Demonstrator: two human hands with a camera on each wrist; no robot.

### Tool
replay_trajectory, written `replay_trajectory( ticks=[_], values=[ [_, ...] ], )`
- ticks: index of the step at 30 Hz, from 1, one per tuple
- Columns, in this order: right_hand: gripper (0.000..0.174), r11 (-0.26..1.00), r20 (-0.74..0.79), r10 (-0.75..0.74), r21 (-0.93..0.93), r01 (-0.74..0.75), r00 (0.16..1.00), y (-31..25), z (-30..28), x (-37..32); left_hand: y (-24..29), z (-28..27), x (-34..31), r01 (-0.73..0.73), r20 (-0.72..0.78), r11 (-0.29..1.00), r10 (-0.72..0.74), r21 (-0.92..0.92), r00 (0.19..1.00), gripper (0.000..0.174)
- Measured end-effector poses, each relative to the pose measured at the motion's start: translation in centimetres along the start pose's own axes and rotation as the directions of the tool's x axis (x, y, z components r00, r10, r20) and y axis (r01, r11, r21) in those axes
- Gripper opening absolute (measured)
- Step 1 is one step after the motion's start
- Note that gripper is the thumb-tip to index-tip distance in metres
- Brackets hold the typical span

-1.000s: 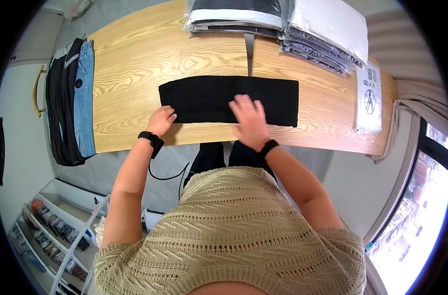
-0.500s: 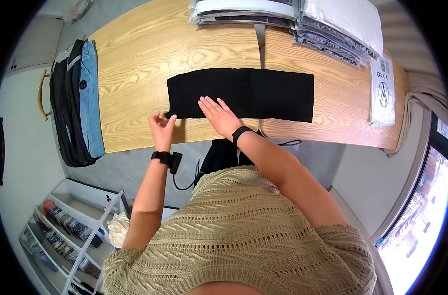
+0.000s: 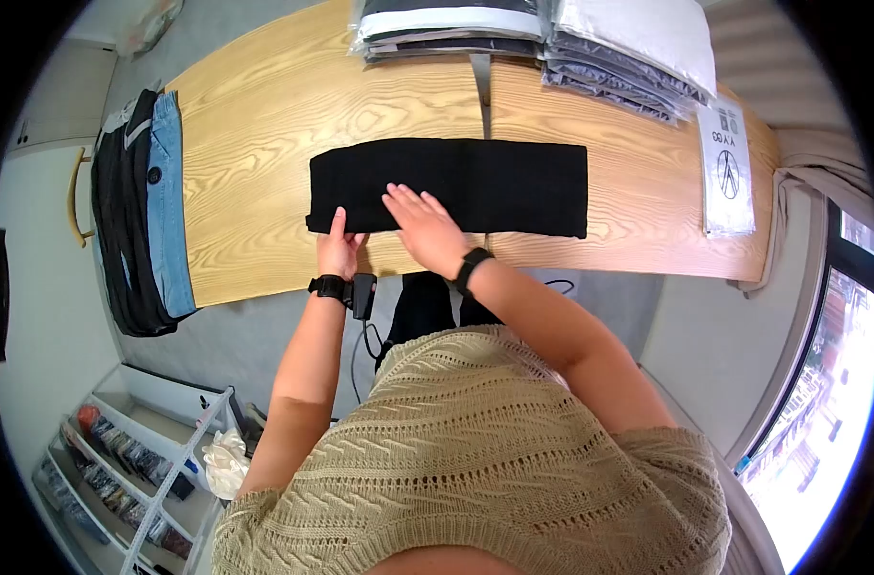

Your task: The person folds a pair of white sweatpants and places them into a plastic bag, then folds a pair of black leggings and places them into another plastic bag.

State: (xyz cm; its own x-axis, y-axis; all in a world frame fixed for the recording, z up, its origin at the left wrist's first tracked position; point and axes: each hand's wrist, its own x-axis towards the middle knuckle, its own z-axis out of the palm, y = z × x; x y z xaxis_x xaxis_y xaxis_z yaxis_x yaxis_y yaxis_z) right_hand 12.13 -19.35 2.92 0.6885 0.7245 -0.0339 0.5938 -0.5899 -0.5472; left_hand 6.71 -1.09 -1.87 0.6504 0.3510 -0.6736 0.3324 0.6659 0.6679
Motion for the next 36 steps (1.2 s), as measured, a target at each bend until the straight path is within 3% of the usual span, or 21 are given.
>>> replay_trajectory(
  ticks=[3, 5, 6, 9, 11, 12, 13, 15, 16, 18, 20, 21, 23, 24, 26, 27, 29, 31, 33, 34, 36],
  values=[
    [0.051, 0.991, -0.120, 0.043, -0.122, -0.058, 0.992, 1.9, -4.5, -3.6, 0.6, 0.9, -1.0, -0.051, -0.098, 0.993, 0.062, 0.109, 0.993, 0.039],
    [0.050, 0.966, -0.164, 0.157, -0.180, -0.186, 0.974, 4.3, -4.6, -6.3, 1.4, 2.0, -2.2, -0.074, -0.097, 0.988, 0.088, 0.136, 0.991, 0.039],
    [0.053, 0.951, -0.109, 0.211, -0.208, -0.230, 0.971, 5.3, -4.3, -7.4, 2.1, 2.9, -3.0, -0.128, -0.110, 0.977, 0.148, 0.173, 0.983, 0.035],
    [0.057, 0.955, -0.023, 0.107, -0.277, -0.109, 0.994, 7.1, -3.2, -9.3, 3.0, 5.5, -4.7, -0.222, -0.107, 0.944, 0.254, 0.244, 0.961, 0.029],
    [0.061, 0.951, -0.012, 0.159, -0.268, -0.157, 0.987, 6.8, -3.1, -9.2, 3.5, 7.4, -5.4, -0.520, 0.120, 0.704, 0.535, 0.484, 0.836, 0.027],
    [0.061, 0.960, -0.013, 0.155, -0.234, -0.154, 0.988, 6.8, -3.1, -9.2, 3.3, 8.8, -5.9, -0.620, 0.167, 0.600, 0.638, 0.505, 0.752, 0.025],
    [0.062, 0.967, -0.018, 0.150, -0.204, -0.150, 0.989, 6.9, -3.3, -9.2, 4.2, 11.6, -7.7, -0.687, 0.231, 0.559, 0.673, 0.464, 0.703, 0.023],
    [0.066, 0.984, 0.011, 0.155, -0.091, -0.153, 0.988, 7.4, -3.7, -9.5, 3.8, 14.5, -8.5, -0.680, 0.314, 0.448, 0.648, 0.580, 0.694, 0.024],
    [0.061, 0.993, -0.039, 0.116, 0.007, -0.115, 0.993, 8.0, -3.9, -9.6, 3.5, 16.3, -8.9, -0.700, 0.388, 0.281, 0.670, 0.656, 0.633, 0.026],
    [0.057, 0.992, -0.111, 0.092, 0.099, -0.081, 0.990, 9.9, -5.0, -10.1, 2.5, 19.8, -9.8, -0.737, 0.590, -0.028, 0.620, 0.675, 0.517, 0.030],
    [0.042, 0.801, -0.200, 0.340, 0.573, -0.172, 0.919, 12.0, -6.6, -10.9, 1.1, 22.7, -10.0, -0.731, 0.724, -0.240, 0.510, 0.639, 0.465, 0.032],
    [0.030, 0.715, -0.280, 0.523, 0.658, -0.236, 0.805, 12.8, -7.5, -11.7, 0.3, 24.1, -10.4, -0.735, 0.771, -0.305, 0.452, 0.605, 0.448, 0.032],
    [0.035, 0.343, -0.002, 0.720, 0.871, -0.353, 0.694, 15.0, -10.3, -13.5, -1.7, 26.5, -10.6, -0.751, 0.834, -0.373, 0.331, 0.545, 0.441, 0.030],
    [0.035, 0.338, -0.010, 0.732, 0.874, -0.349, 0.682, 15.5, -11.2, -14.1, -2.9, 27.3, -10.5, -0.749, 0.854, -0.410, 0.276, 0.520, 0.442, 0.030],
    [0.048, -0.055, 0.225, 0.703, 0.963, -0.265, 0.675, 16.4, -12.7, -15.6, -5.1, 28.3, -10.1, -0.750, 0.885, -0.479, 0.161, 0.456, 0.436, 0.030],
    [0.048, -0.058, 0.219, 0.713, 0.965, -0.255, 0.666, 16.6, -13.1, -16.0, -6.0, 28.5, -9.8, -0.759, 0.892, -0.479, 0.148, 0.442, 0.426, 0.030],
    [0.061, -0.200, 0.283, 0.689, 0.959, -0.201, 0.667, 16.4, -13.7, -15.6, -7.7, 28.7, -9.3, -0.763, 0.901, -0.512, 0.050, 0.394, 0.431, 0.031],
    [0.061, -0.181, 0.291, 0.692, 0.956, -0.231, 0.661, 16.8, -13.9, -15.0, -9.0, 28.7, -8.9, -0.755, 0.894, -0.530, 0.010, 0.385, 0.449, 0.032],
    [0.059, -0.009, 0.286, 0.654, 0.928, -0.372, 0.700, 17.0, -13.6, -14.4, -10.0, 28.3, -8.7, -0.755, 0.899, -0.546, -0.008, 0.363, 0.438, 0.034],
    [0.051, -0.014, 0.237, 0.800, 0.926, -0.377, 0.552, 16.5, -12.6, -13.8, -10.2, 28.3, -8.7, -0.744, 0.889, -0.558, -0.023, 0.368, 0.457, 0.037],
    [0.046, 0.058, 0.225, 0.779, 0.903, -0.425, 0.585, 17.6, -11.8, -13.9, -10.0, 27.7, -8.6, -0.775, 0.906, -0.533, -0.038, 0.339, 0.422, 0.038]
  ],
)
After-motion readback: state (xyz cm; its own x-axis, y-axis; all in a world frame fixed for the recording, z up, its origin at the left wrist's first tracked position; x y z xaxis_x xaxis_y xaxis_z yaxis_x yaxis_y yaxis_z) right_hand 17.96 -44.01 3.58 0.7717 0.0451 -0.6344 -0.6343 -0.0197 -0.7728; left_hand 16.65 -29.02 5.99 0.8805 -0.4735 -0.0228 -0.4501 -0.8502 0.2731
